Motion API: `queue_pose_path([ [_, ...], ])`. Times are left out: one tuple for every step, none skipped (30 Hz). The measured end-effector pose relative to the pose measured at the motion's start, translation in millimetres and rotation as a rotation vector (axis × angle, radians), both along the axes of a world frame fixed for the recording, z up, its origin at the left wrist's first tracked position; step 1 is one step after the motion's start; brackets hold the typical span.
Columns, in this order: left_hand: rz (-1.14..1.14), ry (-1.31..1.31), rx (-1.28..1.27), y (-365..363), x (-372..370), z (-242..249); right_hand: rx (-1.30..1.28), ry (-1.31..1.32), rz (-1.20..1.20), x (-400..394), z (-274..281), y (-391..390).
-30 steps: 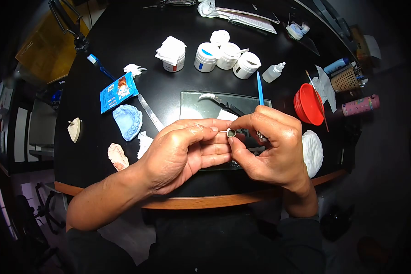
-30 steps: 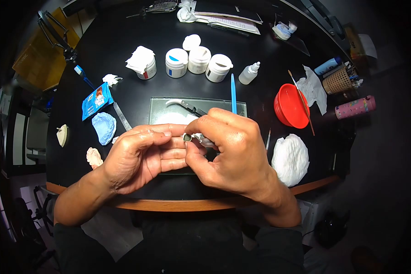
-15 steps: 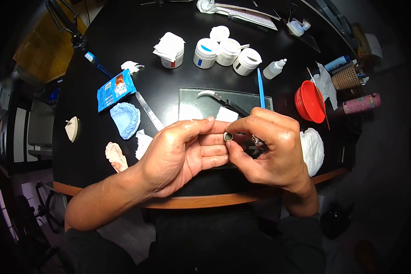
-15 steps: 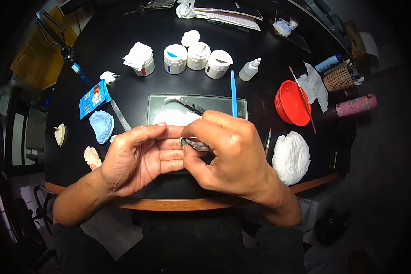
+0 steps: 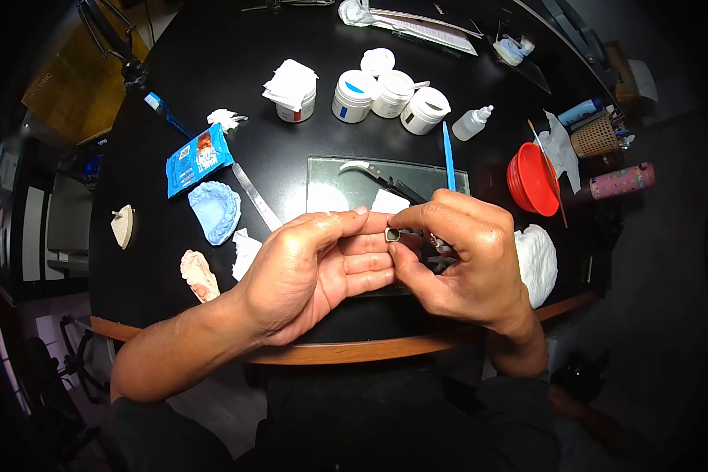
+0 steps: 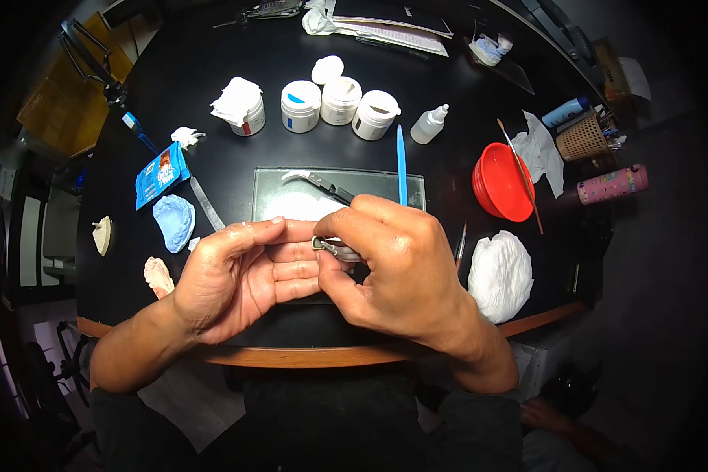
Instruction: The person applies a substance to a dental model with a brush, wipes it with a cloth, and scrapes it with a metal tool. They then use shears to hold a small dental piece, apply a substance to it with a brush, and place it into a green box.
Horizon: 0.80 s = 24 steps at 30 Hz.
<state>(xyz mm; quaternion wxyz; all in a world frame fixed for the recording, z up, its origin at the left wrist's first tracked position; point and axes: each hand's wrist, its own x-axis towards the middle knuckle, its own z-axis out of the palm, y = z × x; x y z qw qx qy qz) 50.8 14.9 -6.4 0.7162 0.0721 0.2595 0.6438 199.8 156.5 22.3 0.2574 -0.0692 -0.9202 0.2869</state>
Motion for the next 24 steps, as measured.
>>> queue_pose_path([
  [0.009, -0.005, -0.008, 0, 0, 0, 0.018, -0.015, -0.01, -1, 1, -1],
  [0.017, -0.011, -0.017, 0, 0, 1, 0.086, -0.066, -0.037, -4, 15, -8],
  [0.026, -0.018, -0.024, 0, 0, 2, 0.099, -0.078, -0.048, -4, 20, -10],
  [0.033, -0.016, -0.026, 1, 0, 2, 0.113, -0.091, -0.059, -5, 25, -11],
  [0.041, -0.013, -0.027, 1, -1, 2, 0.07, -0.065, -0.054, -2, 26, -9],
  [0.049, -0.011, -0.03, 1, -2, 2, 0.03, -0.061, -0.068, -2, 29, -10],
  [0.048, 0.016, -0.016, 0, -2, 2, -0.011, -0.057, -0.081, -1, 32, -10],
  [0.048, 0.044, -0.003, 0, -2, 3, -0.048, -0.072, -0.113, -1, 38, -13],
  [0.047, 0.072, 0.01, 0, -2, 4, -0.09, -0.092, -0.137, 2, 35, -10],
  [0.038, 0.065, 0.02, 1, -3, 4, -0.131, -0.111, -0.161, 6, 32, -7],
  [0.042, 0.114, 0.01, 1, -2, 5, -0.173, -0.129, -0.185, 9, 29, -4],
  [0.045, 0.163, 0.0, 2, 0, 6, -0.197, -0.179, -0.193, 10, 35, -4],
  [0.047, 0.211, -0.01, 2, 1, 8, -0.222, -0.229, -0.201, 12, 38, -3],
  [0.038, 0.224, -0.027, 2, -1, 11, -0.152, -0.253, -0.151, 12, 38, 0],
  [0.04, 0.24, -0.028, 3, -1, 11, -0.163, -0.264, -0.14, 11, 39, -1],
  [0.042, 0.257, -0.028, 3, -1, 11, -0.173, -0.275, -0.128, 11, 40, -2],
  [0.046, 0.273, -0.028, 3, -1, 11, -0.183, -0.286, -0.115, 11, 40, -3],
  [0.057, 0.288, -0.027, 3, -1, 11, -0.209, -0.285, -0.113, 11, 39, -5],
  [0.067, 0.304, -0.026, 3, -1, 11, -0.281, -0.353, -0.111, 11, 40, -5],
  [0.077, 0.32, -0.027, 3, -2, 12, -0.354, -0.421, -0.109, 12, 43, -5],
  [0.091, 0.321, -0.027, 3, -2, 12, -0.427, -0.487, -0.107, 13, 45, -4],
  [0.106, 0.323, -0.027, 3, -1, 12, -0.201, -0.279, 0.032, 16, 25, 3],
  [0.121, 0.323, -0.027, 3, -1, 12, -0.208, -0.291, 0.011, 14, 27, 2],
  [0.127, 0.318, -0.029, 3, -2, 12, -0.215, -0.304, -0.01, 12, 31, 0],
])
